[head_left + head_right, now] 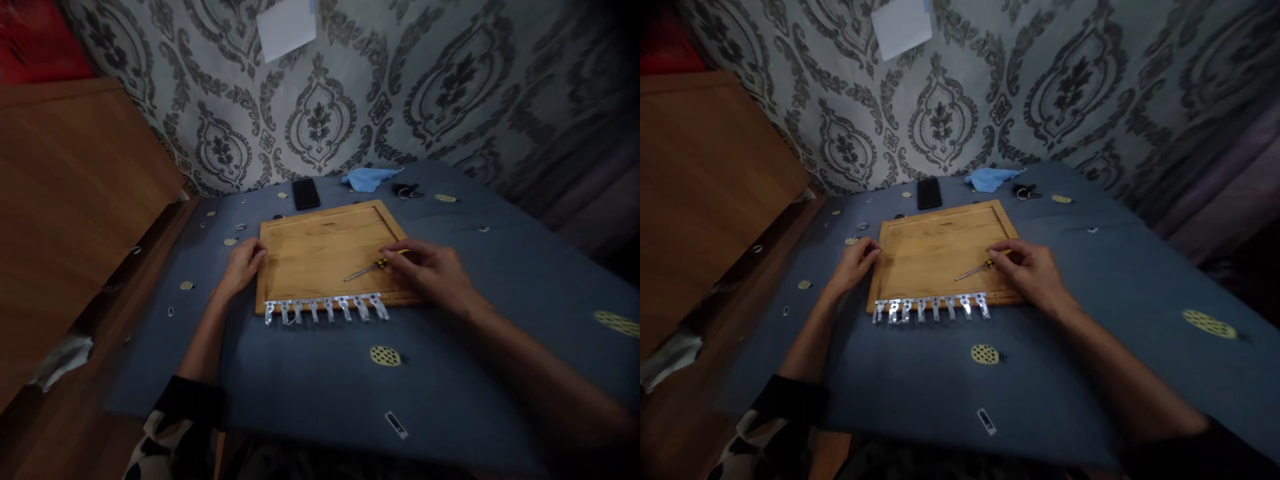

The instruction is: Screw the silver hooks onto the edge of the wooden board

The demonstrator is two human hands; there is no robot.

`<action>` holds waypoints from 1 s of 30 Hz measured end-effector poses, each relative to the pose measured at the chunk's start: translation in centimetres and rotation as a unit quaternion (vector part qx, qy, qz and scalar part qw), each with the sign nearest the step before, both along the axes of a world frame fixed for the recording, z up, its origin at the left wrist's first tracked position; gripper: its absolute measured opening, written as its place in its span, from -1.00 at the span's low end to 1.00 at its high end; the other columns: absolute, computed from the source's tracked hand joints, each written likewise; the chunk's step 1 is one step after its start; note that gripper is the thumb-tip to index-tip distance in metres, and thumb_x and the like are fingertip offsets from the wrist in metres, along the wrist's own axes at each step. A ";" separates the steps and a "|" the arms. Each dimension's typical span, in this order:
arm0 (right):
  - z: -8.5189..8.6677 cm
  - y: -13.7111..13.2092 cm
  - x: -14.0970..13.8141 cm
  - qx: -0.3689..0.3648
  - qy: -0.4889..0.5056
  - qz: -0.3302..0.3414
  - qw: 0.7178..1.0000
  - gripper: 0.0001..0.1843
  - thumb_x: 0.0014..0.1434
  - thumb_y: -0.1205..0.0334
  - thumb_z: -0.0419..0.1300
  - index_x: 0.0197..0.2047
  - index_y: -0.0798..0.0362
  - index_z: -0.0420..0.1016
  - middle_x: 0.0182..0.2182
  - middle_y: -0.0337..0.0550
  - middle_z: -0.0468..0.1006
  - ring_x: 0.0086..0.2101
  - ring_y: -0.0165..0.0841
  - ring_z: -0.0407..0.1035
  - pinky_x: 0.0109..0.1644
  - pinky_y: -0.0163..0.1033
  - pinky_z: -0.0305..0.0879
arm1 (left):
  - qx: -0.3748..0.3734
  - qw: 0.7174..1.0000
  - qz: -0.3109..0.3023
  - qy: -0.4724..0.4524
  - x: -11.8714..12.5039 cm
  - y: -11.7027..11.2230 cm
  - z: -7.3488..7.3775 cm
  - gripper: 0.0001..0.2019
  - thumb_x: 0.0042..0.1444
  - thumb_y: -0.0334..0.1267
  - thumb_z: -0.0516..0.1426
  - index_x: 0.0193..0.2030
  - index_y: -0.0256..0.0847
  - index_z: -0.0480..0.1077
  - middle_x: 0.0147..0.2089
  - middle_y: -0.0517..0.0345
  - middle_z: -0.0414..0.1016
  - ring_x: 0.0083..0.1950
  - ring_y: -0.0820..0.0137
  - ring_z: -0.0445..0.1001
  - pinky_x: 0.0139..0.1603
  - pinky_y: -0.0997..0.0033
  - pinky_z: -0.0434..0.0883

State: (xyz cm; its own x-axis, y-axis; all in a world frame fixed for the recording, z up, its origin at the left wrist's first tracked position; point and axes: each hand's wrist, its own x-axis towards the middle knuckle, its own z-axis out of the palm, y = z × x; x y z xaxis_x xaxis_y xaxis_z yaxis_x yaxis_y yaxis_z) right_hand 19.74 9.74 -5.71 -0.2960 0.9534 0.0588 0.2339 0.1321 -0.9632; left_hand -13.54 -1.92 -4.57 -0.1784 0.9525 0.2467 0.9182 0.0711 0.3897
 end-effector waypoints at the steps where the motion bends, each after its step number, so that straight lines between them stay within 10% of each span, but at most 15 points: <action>1: 0.0 -0.1 0.0 0.007 -0.003 0.011 1.000 -0.70 -0.08 -0.02 0.43 -0.37 0.01 0.62 -0.59 -0.20 0.55 -0.52 -0.35 0.37 -0.46 -0.29 0.26 | 0.004 1.000 -0.026 -0.007 1.4 0.3 0.3 -0.89 0.31 -0.30 0.03 -0.19 -0.19 0.37 -0.20 0.11 0.52 -0.16 0.34 0.45 -0.07 0.34 0.41; 11: 0.8 -1.8 -0.1 0.126 0.000 0.209 0.970 -0.66 0.20 -0.12 0.26 -0.24 -0.04 0.67 -0.26 -0.12 0.66 -0.23 -0.26 0.53 -0.12 -0.16 0.42 | 0.001 0.964 -0.260 -0.046 11.5 3.0 1.9 -0.90 0.36 -0.27 0.03 -0.22 -0.15 0.30 -0.19 0.11 0.47 -0.14 0.32 0.44 -0.07 0.32 0.37; 30: 1.4 -2.4 0.3 -0.058 0.100 0.233 0.965 -0.61 0.09 -0.12 0.40 -0.37 0.07 0.59 -0.52 -0.24 0.54 -0.56 -0.51 0.27 -0.47 -0.35 0.22 | 0.050 0.922 -0.339 -0.179 13.6 3.5 2.5 -0.84 0.34 -0.18 0.14 -0.23 -0.21 0.37 -0.28 0.19 0.47 -0.25 0.45 0.44 -0.19 0.45 0.36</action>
State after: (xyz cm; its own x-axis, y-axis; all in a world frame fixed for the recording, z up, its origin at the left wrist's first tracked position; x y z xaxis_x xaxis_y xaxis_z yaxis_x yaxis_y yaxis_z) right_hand 20.00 7.37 -4.27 -0.6886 0.7226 0.0600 -0.0176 0.0661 -0.9977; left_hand 0.09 1.63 -2.04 0.3623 0.8509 0.3805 0.5503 -0.5248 0.6495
